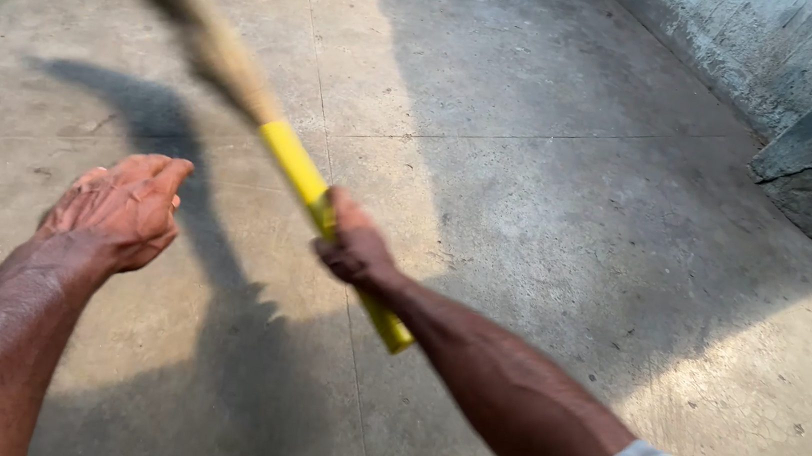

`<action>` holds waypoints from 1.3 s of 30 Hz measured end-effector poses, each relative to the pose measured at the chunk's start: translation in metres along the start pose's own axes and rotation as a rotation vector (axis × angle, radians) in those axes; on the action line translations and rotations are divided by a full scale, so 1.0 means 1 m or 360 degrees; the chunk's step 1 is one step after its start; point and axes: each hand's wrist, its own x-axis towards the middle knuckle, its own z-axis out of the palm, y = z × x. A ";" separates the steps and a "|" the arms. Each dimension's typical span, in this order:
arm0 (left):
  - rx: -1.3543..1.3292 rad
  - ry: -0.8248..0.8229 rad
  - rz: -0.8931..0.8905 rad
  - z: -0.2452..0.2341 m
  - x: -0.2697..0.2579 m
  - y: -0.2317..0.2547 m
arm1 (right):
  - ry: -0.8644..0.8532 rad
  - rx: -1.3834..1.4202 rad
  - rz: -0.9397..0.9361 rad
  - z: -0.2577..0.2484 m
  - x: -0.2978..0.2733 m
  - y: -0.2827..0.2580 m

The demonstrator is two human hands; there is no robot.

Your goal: Sweeping the floor with a hand broom and collecting debris into a bag.

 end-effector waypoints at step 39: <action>0.0091 -0.0353 0.0091 0.064 0.028 0.052 | 0.1506 0.0808 0.1168 -0.344 0.029 0.291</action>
